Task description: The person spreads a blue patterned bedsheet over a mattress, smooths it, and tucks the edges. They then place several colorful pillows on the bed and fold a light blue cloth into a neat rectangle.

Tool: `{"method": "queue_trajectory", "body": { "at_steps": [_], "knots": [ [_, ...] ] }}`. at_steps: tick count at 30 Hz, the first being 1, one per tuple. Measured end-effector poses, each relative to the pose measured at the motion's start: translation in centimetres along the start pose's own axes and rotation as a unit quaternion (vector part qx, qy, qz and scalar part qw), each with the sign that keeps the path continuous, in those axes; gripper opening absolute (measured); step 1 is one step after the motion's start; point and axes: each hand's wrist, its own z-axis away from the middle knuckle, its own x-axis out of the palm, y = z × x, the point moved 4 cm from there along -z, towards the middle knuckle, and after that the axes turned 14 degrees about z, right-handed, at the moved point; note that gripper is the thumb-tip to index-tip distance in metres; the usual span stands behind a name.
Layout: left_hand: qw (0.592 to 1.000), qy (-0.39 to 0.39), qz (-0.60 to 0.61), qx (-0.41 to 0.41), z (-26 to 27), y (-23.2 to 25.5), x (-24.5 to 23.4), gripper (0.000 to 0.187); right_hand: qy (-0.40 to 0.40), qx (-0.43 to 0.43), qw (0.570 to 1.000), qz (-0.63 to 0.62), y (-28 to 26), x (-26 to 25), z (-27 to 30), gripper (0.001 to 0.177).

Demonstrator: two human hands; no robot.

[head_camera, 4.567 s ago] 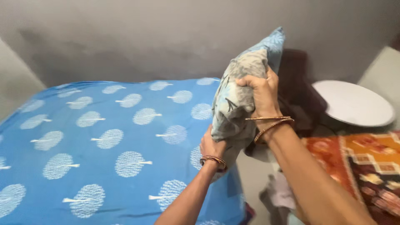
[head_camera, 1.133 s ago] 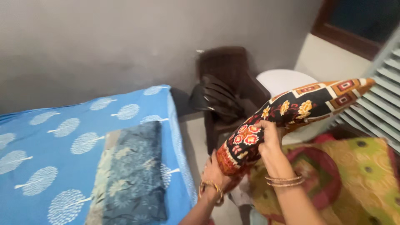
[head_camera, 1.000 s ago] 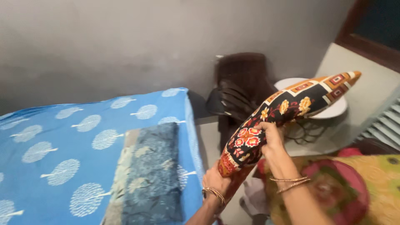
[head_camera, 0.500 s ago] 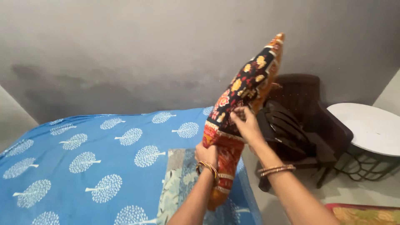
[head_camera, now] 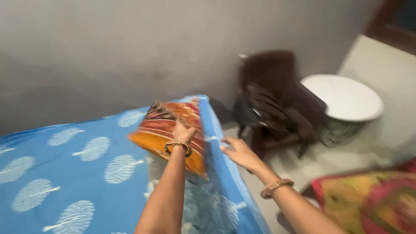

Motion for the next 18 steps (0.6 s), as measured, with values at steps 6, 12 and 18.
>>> {"method": "queue_trajectory", "body": {
  "at_steps": [6, 12, 18],
  "knots": [
    [0.964, -0.264, -0.034, -0.001, 12.1, 1.0, 18.1, 0.078, -0.014, 0.051, 0.998, 0.045, 9.3, -2.3, 4.4, 0.048],
    [0.914, -0.403, -0.053, 0.019, 23.6, 2.3, 31.1, 0.069, 0.056, 0.124, 0.990, 0.042, 24.7, -6.6, 12.5, 0.040],
    [0.857, -0.511, -0.065, -0.035, 35.4, 4.9, 42.3, 0.071, 0.097, 0.236, 0.967, 0.016, 43.1, -9.9, 24.2, 0.036]
  ]
}}
